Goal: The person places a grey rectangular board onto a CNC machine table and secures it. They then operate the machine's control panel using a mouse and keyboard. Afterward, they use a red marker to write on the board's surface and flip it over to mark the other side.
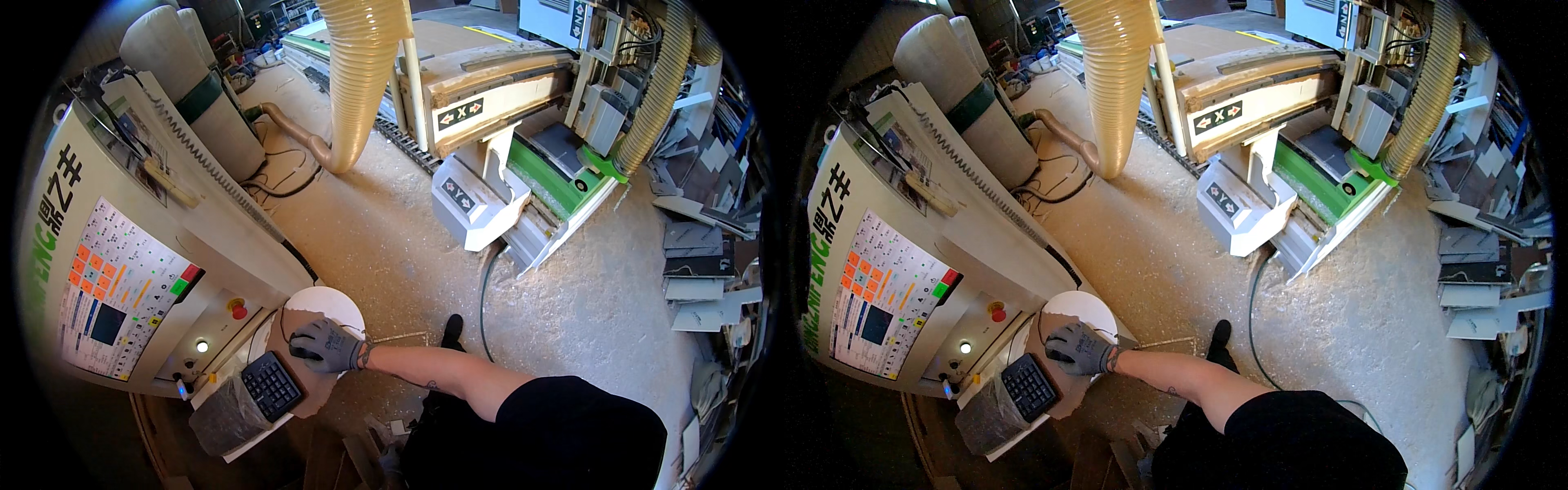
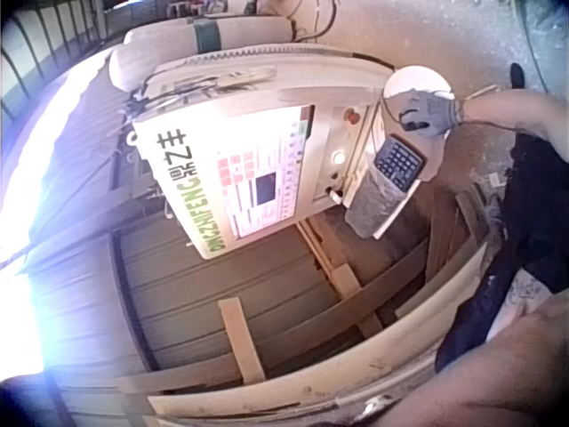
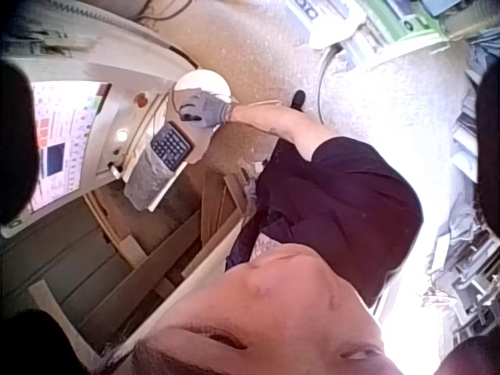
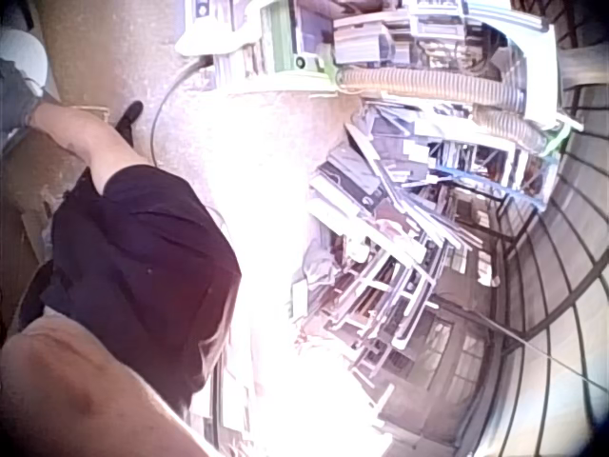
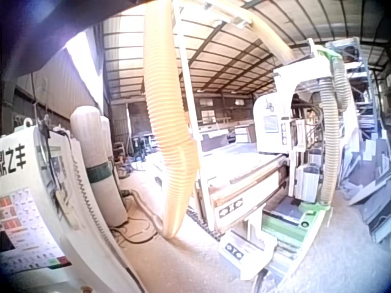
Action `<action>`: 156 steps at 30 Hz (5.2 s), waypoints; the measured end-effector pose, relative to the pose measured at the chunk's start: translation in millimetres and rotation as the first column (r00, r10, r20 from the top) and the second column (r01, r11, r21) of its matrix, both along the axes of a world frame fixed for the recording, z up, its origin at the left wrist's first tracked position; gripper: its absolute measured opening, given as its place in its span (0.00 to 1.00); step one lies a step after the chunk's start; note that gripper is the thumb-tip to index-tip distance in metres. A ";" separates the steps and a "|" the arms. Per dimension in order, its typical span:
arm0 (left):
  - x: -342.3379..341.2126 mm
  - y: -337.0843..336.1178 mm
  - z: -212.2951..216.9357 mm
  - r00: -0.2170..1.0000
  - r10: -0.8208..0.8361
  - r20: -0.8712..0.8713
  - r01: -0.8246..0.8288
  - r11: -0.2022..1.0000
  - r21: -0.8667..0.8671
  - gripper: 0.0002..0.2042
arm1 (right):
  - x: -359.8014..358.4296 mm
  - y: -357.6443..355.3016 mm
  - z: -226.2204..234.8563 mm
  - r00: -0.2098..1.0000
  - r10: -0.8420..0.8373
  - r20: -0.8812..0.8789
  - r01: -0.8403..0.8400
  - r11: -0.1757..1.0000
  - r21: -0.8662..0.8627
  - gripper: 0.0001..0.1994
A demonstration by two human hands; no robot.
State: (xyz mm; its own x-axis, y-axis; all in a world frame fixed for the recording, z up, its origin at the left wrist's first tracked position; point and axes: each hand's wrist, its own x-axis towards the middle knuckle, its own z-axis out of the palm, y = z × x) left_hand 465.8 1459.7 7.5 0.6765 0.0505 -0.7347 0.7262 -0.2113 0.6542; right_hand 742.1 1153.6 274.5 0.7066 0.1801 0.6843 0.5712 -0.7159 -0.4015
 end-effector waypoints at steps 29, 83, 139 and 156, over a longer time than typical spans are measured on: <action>-4.6 -7.9 9.2 0.993 -0.104 0.046 0.097 0.986 0.134 0.13 | -1.4 -3.3 5.4 1.000 -0.014 0.006 0.014 1.000 -0.005 0.17; 5.9 -28.0 1.8 0.994 -0.111 0.000 0.109 0.979 0.171 0.12 | -6.4 -10.7 4.0 1.000 -0.005 0.009 0.005 1.000 0.027 0.16; -58.6 -5.2 -29.0 0.992 -0.111 0.056 0.102 0.984 0.146 0.08 | -77.7 3.5 -19.2 0.999 -0.027 0.039 0.028 0.999 -0.018 0.17; -68.7 -10.3 -16.9 0.966 0.225 -0.129 -0.243 0.959 -0.143 0.04 | -67.7 -3.2 -20.4 0.990 0.019 -0.141 0.003 0.988 0.154 0.21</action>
State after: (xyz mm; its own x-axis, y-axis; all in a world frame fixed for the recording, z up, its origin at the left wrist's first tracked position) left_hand 397.1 1449.4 -9.4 0.5736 0.0765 -0.8156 0.8127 0.0718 0.5783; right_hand 674.3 1150.4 254.1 0.7972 0.0866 0.5974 0.5063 -0.6348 -0.5836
